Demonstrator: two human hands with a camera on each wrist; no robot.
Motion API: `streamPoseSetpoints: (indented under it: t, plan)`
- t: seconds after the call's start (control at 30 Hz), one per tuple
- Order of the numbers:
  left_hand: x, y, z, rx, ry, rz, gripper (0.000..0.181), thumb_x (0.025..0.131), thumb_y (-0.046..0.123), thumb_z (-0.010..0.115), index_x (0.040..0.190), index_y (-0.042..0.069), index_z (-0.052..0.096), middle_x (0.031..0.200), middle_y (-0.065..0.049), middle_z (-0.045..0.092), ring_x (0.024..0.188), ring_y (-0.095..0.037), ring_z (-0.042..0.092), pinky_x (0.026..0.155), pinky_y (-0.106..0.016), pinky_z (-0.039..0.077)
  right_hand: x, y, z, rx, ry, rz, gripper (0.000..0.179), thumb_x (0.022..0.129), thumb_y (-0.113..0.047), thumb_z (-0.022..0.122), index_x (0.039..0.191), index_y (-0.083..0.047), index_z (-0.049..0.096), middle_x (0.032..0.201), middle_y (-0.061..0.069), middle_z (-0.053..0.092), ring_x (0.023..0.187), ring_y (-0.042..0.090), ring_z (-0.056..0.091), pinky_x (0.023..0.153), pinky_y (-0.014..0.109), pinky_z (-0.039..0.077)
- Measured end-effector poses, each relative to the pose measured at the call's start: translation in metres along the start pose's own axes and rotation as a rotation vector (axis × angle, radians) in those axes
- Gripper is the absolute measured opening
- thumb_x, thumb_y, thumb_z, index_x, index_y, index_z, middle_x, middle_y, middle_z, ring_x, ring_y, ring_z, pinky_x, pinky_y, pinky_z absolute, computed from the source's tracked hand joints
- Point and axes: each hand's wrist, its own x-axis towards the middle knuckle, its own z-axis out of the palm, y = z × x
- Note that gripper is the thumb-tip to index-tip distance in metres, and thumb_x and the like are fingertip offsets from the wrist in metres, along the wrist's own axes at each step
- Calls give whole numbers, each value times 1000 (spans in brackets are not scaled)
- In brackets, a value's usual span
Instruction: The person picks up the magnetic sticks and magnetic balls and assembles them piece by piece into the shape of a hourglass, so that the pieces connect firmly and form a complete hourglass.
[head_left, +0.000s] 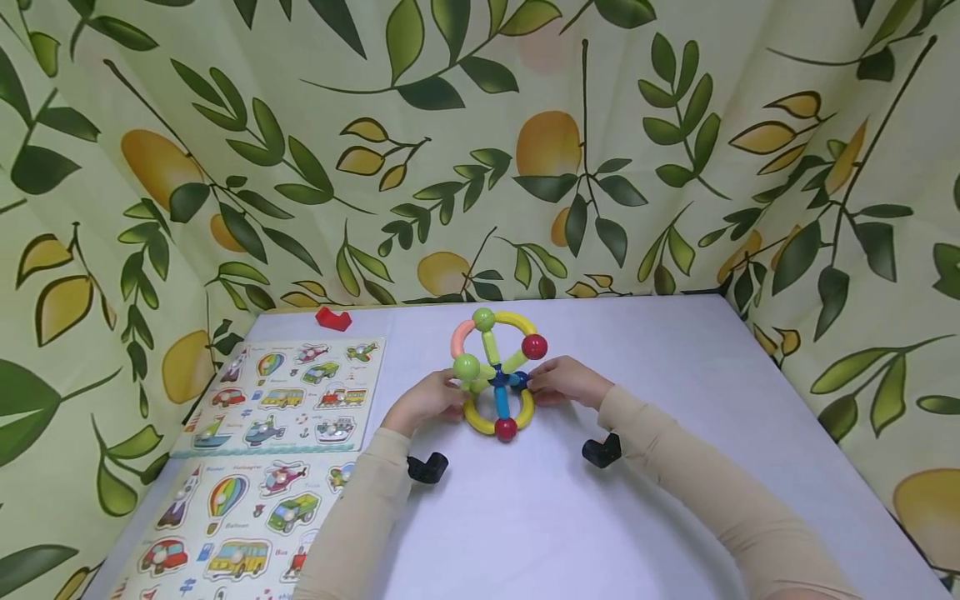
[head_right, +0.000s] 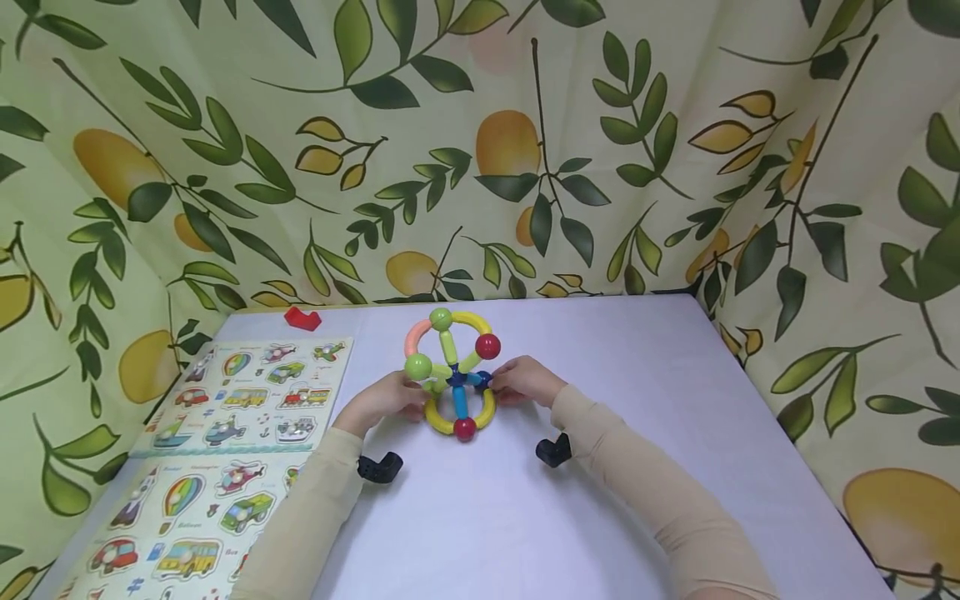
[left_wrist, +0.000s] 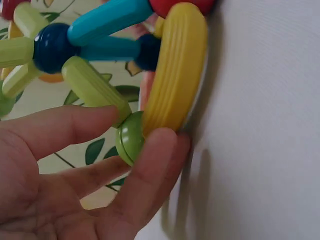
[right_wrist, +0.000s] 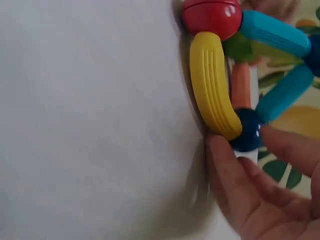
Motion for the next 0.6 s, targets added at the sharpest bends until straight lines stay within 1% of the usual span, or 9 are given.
streamPoseSetpoints:
  t: [0.07,0.13,0.2,0.27,0.33,0.37,0.43,0.5,0.6]
  plan:
    - [-2,0,1,23,22,-20,50,90,9,65,138,1,52,106,-13,62,77,-16,64,74,-28,59,-1,1,-7,-28,-6,-34,42,97,-18,62,135,1,57,129,17,65,101,19,70,95,32,57]
    - [-4,-1,1,50,34,-35,50,90,11,67,137,3,53,104,-12,63,75,-16,64,72,-27,58,-6,5,-18,-92,25,-47,41,96,-23,64,131,-1,60,124,15,67,101,19,69,94,32,57]
    - [-5,-2,2,81,42,-27,49,91,15,68,137,5,54,105,-12,64,75,-15,64,72,-26,56,-19,13,-33,-184,94,-26,38,94,-28,67,121,-1,64,108,12,70,90,18,67,85,30,59]
    - [-4,-1,5,99,45,-10,48,91,17,69,136,7,55,108,-11,63,78,-15,63,73,-26,54,-38,26,-49,-281,173,40,34,92,-33,69,102,-1,66,86,8,68,74,16,63,70,26,56]
    - [-4,-1,8,118,52,6,45,91,18,69,134,8,57,110,-11,61,79,-14,62,75,-25,52,-60,41,-60,-357,198,121,35,91,-37,69,86,-3,65,70,4,62,62,15,57,59,24,51]
    - [-3,0,9,119,56,9,43,91,18,69,132,8,58,110,-11,61,80,-14,63,76,-25,52,-70,49,-63,-375,186,151,37,91,-38,69,80,-3,63,65,3,60,57,13,57,55,23,49]
    - [-4,-1,12,128,67,13,38,91,17,70,126,7,60,107,-10,62,78,-14,64,75,-25,52,-86,61,-62,-397,153,189,41,92,-42,68,73,-5,61,57,1,57,50,11,57,50,21,47]
    - [-4,-1,14,135,75,15,35,90,16,71,122,6,61,100,-10,65,76,-15,64,72,-25,52,-97,68,-55,-390,134,196,43,92,-42,67,73,-3,60,54,1,56,47,11,59,48,20,48]
    - [-6,0,17,137,62,16,34,90,18,71,119,5,60,96,-10,67,73,-15,65,68,-25,52,-102,71,-43,-376,165,162,38,92,-35,68,78,-2,56,54,2,54,45,12,60,47,21,49]
